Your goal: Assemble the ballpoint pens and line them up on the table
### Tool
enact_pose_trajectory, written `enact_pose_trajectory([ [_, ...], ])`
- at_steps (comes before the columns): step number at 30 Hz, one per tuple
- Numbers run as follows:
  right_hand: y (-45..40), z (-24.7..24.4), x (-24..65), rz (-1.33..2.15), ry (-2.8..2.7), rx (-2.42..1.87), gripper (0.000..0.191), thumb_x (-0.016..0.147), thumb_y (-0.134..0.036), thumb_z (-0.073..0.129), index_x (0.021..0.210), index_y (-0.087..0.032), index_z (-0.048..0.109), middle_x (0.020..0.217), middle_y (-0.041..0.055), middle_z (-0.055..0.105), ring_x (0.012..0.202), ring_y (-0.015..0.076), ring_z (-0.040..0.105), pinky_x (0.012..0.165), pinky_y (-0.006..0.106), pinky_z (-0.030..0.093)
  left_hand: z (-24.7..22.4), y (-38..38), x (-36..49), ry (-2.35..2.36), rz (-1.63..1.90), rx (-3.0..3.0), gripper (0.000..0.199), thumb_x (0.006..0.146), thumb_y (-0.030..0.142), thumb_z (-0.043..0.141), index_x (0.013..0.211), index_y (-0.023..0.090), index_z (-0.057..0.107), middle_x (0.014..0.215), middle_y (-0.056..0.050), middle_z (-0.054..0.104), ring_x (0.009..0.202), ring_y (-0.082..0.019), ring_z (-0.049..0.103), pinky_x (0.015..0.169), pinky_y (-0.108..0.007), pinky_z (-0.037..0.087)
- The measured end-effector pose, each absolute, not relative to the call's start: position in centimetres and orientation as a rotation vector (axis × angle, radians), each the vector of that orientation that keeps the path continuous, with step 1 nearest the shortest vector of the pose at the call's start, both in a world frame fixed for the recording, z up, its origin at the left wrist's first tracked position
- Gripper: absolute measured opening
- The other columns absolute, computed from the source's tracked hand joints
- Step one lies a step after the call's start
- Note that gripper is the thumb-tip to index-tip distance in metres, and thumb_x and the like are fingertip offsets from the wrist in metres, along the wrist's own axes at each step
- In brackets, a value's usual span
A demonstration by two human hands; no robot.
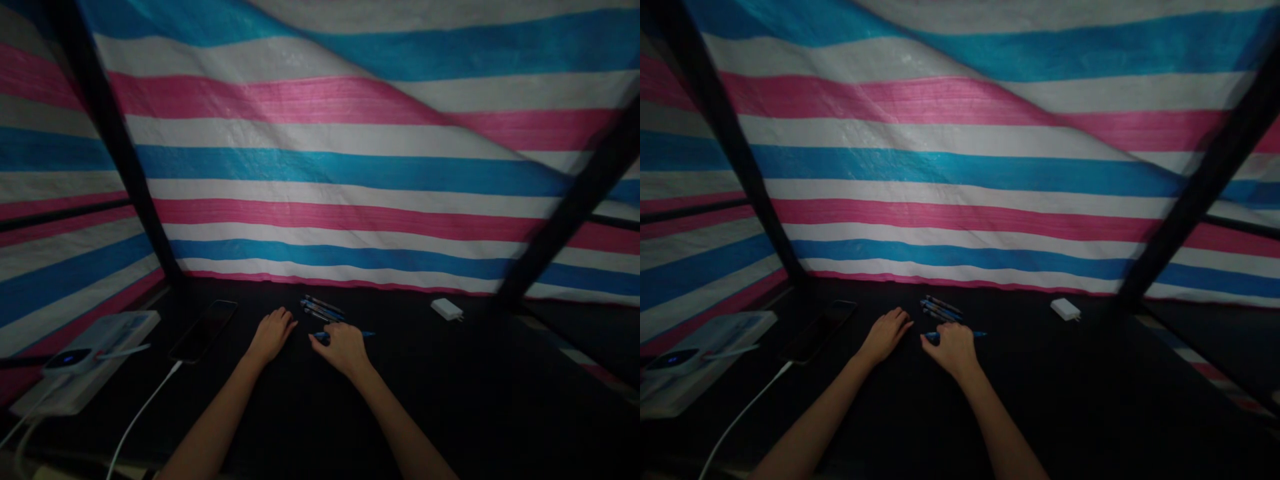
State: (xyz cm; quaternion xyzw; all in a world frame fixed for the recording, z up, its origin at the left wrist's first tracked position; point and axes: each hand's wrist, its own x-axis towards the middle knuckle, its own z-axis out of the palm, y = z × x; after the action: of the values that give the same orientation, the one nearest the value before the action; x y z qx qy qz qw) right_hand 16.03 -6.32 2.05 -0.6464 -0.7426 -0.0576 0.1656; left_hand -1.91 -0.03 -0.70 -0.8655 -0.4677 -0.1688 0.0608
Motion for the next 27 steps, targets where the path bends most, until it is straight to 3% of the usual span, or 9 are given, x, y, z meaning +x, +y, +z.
enact_pose_trajectory([
  [17,-6.38,1.93,15.90,-0.169,-2.114,-1.871,0.035,0.081,-0.041,0.040,0.066,-0.018,0.062,0.069,0.0060,0.066,0.066,0.0176,0.060,0.059,0.025,0.037,-0.33,-0.09,-1.85,-1.420,-0.502,-2.650,0.021,0.091,0.032,0.033,0.088,0.018,0.049,0.089,-0.004,0.050,0.081,-0.016,0.051,0.072,-0.027,0.040],
  [23,-6.35,1.89,16.14,-0.137,-2.187,-1.807,0.044,0.080,-0.058,0.035,0.080,-0.018,0.056,0.071,0.0058,0.063,0.067,0.0186,0.059,0.059,0.026,0.038,-0.43,-0.02,-1.82,-1.423,-0.501,-2.659,0.022,0.091,0.032,0.032,0.088,0.017,0.049,0.090,-0.004,0.050,0.082,-0.016,0.051,0.073,-0.028,0.040],
  [25,-6.39,1.66,16.05,-0.119,-2.230,-1.769,0.039,0.081,-0.054,0.039,0.086,-0.018,0.053,0.077,0.0066,0.062,0.073,0.0196,0.058,0.064,0.028,0.039,-0.44,-0.04,-1.81,-1.432,-0.493,-2.658,0.023,0.091,0.032,0.032,0.089,0.018,0.049,0.091,-0.004,0.050,0.082,-0.016,0.051,0.073,-0.028,0.040],
  [27,-6.42,1.24,15.92,-0.122,-2.270,-1.693,0.024,0.084,-0.037,0.042,0.094,-0.017,0.051,0.087,0.0077,0.060,0.083,0.0201,0.055,0.072,0.030,0.040,-0.44,-0.08,-1.81,-1.439,-0.497,-2.651,0.023,0.091,0.032,0.032,0.089,0.018,0.049,0.092,-0.004,0.050,0.082,-0.016,0.051,0.072,-0.028,0.040],
])
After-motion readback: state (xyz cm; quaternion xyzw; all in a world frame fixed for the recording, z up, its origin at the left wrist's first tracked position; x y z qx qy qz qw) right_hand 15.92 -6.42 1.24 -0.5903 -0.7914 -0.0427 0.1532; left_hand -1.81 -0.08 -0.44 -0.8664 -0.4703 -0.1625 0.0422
